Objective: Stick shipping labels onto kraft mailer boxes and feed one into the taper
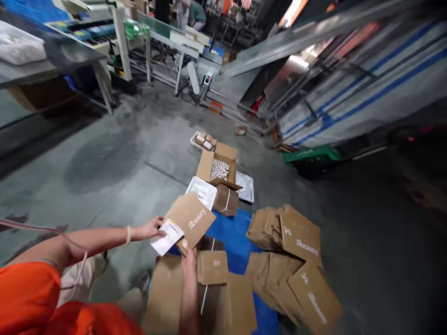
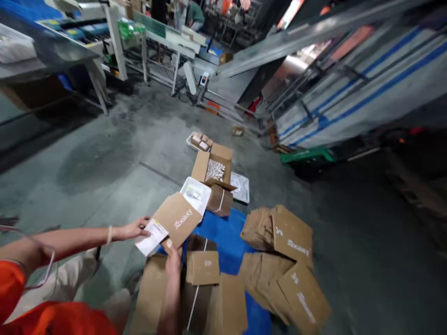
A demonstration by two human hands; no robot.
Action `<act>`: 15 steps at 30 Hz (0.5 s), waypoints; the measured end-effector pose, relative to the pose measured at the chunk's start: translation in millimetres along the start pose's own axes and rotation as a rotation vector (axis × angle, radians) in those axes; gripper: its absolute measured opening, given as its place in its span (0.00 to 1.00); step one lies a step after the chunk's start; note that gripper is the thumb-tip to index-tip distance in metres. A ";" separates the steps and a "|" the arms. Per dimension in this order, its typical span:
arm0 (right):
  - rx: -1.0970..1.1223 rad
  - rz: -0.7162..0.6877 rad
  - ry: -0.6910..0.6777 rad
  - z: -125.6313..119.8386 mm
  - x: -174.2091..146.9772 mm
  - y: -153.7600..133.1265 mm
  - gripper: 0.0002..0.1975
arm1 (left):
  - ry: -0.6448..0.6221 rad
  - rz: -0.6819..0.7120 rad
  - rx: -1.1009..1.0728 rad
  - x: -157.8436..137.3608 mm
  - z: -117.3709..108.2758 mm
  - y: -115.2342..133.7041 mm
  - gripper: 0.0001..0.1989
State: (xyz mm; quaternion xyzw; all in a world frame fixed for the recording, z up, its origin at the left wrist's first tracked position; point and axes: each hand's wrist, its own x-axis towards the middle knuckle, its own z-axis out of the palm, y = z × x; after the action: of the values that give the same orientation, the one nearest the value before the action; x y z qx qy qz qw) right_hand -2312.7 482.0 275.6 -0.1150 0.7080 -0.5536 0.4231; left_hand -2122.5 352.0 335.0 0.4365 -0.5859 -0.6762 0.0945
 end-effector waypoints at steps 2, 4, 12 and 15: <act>0.083 0.064 -0.106 87.5 2.7 -26.2 0.20 | 0.118 0.026 -0.028 -28.3 -80.6 -3.5 0.26; 0.122 0.064 -0.259 176.4 1.6 -49.6 0.21 | 0.245 0.058 -0.046 -55.2 -159.6 -7.7 0.26; 0.080 0.223 -0.592 502.1 -20.5 -132.6 0.21 | 0.602 0.103 -0.323 -122.2 -431.2 14.7 0.25; 0.048 0.243 -0.616 605.0 -16.0 -163.5 0.19 | 0.611 0.003 -0.592 -123.9 -522.4 36.5 0.26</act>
State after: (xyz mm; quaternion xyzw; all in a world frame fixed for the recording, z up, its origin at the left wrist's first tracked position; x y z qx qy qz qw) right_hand -1913.3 17.8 409.7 -0.1816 0.5423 -0.4547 0.6827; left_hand -1695.8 49.5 461.7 0.5701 -0.3121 -0.6548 0.3858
